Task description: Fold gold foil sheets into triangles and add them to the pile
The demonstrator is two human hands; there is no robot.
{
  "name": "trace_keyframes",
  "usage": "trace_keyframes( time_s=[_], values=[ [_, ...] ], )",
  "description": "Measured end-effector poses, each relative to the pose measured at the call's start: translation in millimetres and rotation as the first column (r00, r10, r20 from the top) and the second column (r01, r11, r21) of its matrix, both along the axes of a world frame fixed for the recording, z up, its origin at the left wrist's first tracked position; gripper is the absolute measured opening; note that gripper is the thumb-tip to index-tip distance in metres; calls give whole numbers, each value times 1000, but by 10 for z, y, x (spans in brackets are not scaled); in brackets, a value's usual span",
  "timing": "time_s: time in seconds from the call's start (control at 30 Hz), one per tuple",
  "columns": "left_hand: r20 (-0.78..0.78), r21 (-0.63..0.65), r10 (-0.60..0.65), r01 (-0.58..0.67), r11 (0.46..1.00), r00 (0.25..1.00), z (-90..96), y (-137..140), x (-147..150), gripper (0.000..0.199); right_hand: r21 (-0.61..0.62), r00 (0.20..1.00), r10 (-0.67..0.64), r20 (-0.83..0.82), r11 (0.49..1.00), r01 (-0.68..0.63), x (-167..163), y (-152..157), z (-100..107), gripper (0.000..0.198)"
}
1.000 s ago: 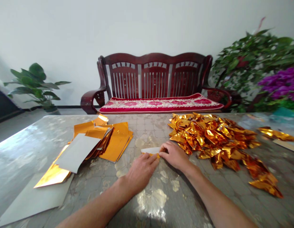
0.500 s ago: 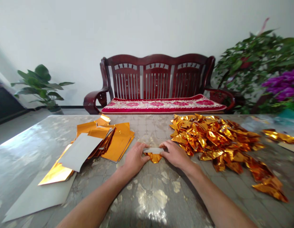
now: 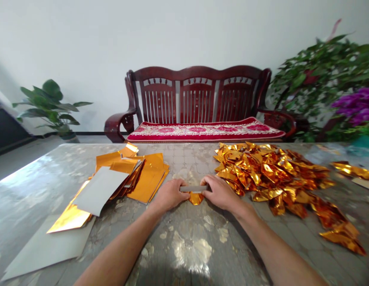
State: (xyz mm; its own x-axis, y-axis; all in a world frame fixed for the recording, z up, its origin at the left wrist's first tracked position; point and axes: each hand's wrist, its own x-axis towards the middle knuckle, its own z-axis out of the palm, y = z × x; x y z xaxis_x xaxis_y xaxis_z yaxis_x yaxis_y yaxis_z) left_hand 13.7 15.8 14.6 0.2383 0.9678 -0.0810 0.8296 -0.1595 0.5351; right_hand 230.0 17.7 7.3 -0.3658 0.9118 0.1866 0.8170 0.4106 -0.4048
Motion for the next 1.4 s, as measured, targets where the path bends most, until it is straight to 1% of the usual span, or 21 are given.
trace_keyframes(
  time_s=[0.2,0.33,0.47,0.63,0.73,0.8,0.9,0.97,1.03,1.13,1.23,1.33,1.4],
  values=[
    [-32,41,27,-26,999,999,6,-23,29,19,-45,1000,11,-4,999,-12,-22,-18,46,19],
    [-64,43,30,-27,999,997,28,-40,46,18,-22,999,38,28,999,-37,-27,-14,43,14],
    [-60,54,33,-30,998,998,17,-48,46,17,-13,998,38,43,999,-38,-28,-17,39,9],
    [11,144,18,-19,989,1000,-76,-80,36,9,24,997,70,18,997,-70,-22,-28,16,9],
    [0,242,-12,12,970,1000,-133,-139,19,7,84,995,98,4,992,-98,-2,-34,-22,10],
    [-43,336,-65,76,939,997,-157,-188,3,10,127,991,134,9,983,-134,21,-41,-47,11],
    [-181,439,-136,204,875,974,-173,-246,-19,18,195,980,198,35,960,-201,60,-60,-76,14],
    [-284,460,-155,276,844,946,-171,-272,-25,22,237,972,225,64,943,-234,80,-75,-88,18],
    [-371,459,-160,331,825,915,-156,-295,-21,20,268,967,236,95,930,-254,91,-88,-98,21],
    [-470,438,-161,388,811,868,-110,-349,2,13,290,961,244,131,917,-273,102,-108,-114,22],
    [-537,395,-163,418,818,828,-55,-435,49,12,284,957,256,140,915,-286,119,-137,-119,24],
    [-572,364,-151,415,834,806,-9,-523,103,14,255,956,263,127,923,-288,138,-189,-89,28],
    [-573,365,-147,411,835,807,16,-556,128,15,223,962,248,118,937,-269,135,-231,-49,31]
  ],
)
